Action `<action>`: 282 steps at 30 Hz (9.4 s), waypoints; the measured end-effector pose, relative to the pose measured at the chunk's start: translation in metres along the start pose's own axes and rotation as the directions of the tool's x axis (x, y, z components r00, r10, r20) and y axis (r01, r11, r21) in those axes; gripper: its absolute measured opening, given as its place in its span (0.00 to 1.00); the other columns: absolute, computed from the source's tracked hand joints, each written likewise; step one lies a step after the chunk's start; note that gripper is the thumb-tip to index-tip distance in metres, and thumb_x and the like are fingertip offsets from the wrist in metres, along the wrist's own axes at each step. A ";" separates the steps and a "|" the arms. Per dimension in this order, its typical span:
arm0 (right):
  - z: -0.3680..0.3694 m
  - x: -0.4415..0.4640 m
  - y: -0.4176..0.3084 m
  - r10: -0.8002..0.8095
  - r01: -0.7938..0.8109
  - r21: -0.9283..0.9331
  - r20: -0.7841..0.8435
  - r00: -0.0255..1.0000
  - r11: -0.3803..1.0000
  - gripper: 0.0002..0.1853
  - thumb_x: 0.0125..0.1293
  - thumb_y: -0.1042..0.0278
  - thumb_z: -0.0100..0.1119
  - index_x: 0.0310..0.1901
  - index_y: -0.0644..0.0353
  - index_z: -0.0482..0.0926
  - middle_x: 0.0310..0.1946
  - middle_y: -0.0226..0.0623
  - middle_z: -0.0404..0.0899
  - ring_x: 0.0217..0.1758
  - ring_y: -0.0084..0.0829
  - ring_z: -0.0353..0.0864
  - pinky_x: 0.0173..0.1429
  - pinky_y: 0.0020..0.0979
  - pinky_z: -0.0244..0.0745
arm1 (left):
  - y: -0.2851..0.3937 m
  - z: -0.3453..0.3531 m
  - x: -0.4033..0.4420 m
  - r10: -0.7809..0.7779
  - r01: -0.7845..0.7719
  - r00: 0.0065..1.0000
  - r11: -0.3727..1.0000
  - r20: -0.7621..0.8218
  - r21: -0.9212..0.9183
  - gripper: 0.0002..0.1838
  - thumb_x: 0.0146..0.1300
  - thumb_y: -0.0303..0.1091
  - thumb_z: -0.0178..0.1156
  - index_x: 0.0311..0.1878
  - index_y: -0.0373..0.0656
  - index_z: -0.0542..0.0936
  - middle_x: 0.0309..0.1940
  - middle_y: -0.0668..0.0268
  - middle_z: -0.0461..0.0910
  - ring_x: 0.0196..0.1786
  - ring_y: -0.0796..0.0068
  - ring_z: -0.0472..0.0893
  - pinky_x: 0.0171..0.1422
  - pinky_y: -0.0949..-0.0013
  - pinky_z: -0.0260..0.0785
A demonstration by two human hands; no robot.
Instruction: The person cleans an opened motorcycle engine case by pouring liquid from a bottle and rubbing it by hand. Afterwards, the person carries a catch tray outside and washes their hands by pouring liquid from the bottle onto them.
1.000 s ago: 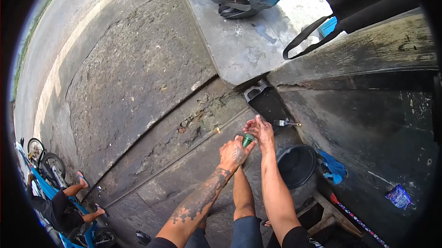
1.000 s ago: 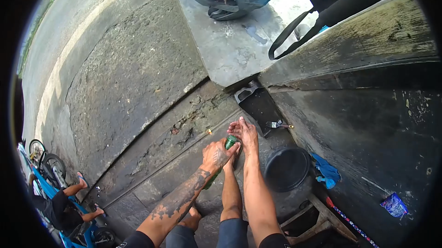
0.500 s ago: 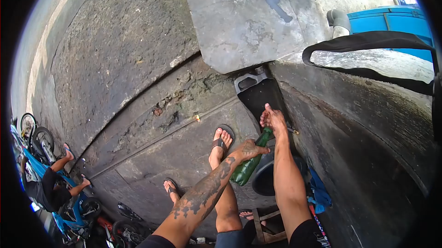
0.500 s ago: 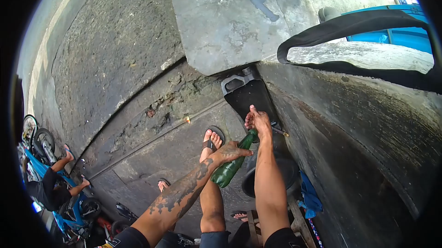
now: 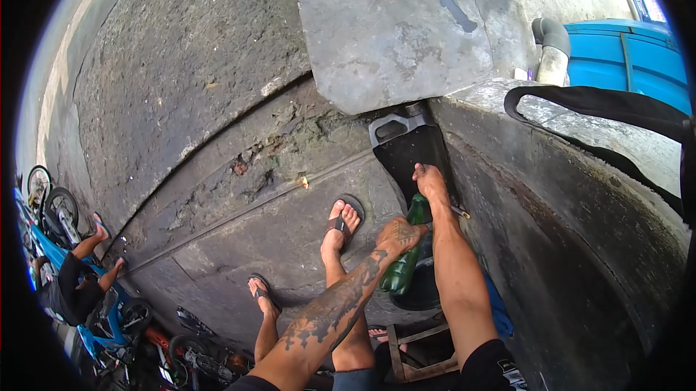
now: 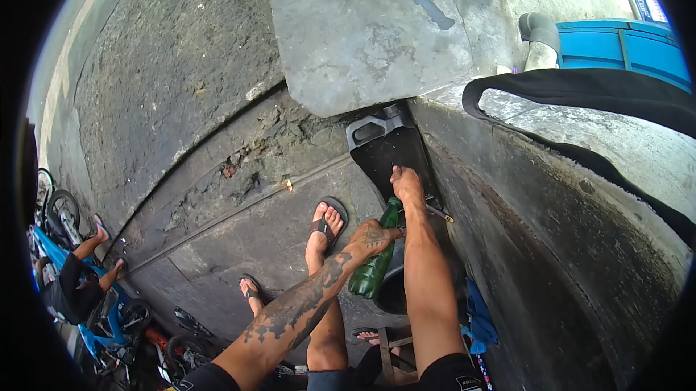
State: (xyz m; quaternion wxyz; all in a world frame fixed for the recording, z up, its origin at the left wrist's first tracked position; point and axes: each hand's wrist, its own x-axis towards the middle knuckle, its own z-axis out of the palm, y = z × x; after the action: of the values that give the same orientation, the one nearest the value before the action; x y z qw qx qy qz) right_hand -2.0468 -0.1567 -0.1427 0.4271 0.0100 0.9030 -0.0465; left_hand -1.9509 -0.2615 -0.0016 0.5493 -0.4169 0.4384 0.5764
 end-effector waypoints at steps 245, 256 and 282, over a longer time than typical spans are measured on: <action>-0.142 -0.260 0.024 -0.099 0.572 0.653 -0.612 0.785 0.496 0.35 0.57 0.52 0.71 0.54 0.75 0.68 0.52 0.58 0.76 0.56 0.47 0.77 0.64 0.45 0.71 | 0.016 0.042 0.103 0.780 0.332 0.618 -0.141 -0.102 0.933 0.33 0.69 0.37 0.40 0.77 0.41 0.49 0.80 0.67 0.35 0.81 0.70 0.34 0.83 0.65 0.25; -0.141 -0.250 0.020 -0.035 0.542 0.653 -0.621 0.783 0.528 0.32 0.61 0.50 0.67 0.53 0.73 0.72 0.54 0.56 0.76 0.57 0.45 0.76 0.63 0.43 0.71 | 0.018 0.033 0.092 0.814 0.219 0.577 -0.085 -0.059 0.972 0.34 0.68 0.37 0.42 0.76 0.37 0.50 0.79 0.61 0.39 0.81 0.64 0.37 0.82 0.61 0.28; -0.139 -0.239 0.018 0.031 0.588 0.667 -0.673 0.739 0.458 0.26 0.63 0.64 0.63 0.57 0.74 0.72 0.58 0.54 0.74 0.60 0.43 0.75 0.67 0.44 0.66 | 0.008 0.038 0.097 0.842 0.135 0.538 -0.035 -0.043 0.990 0.31 0.69 0.36 0.39 0.74 0.36 0.54 0.79 0.61 0.43 0.80 0.65 0.41 0.83 0.62 0.29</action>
State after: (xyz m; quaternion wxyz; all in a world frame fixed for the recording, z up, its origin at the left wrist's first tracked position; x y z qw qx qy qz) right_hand -2.0011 -0.1202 0.1275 0.0408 0.0734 0.8302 -0.5511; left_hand -1.9637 -0.1989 -0.0839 0.2560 0.0315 0.9642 0.0611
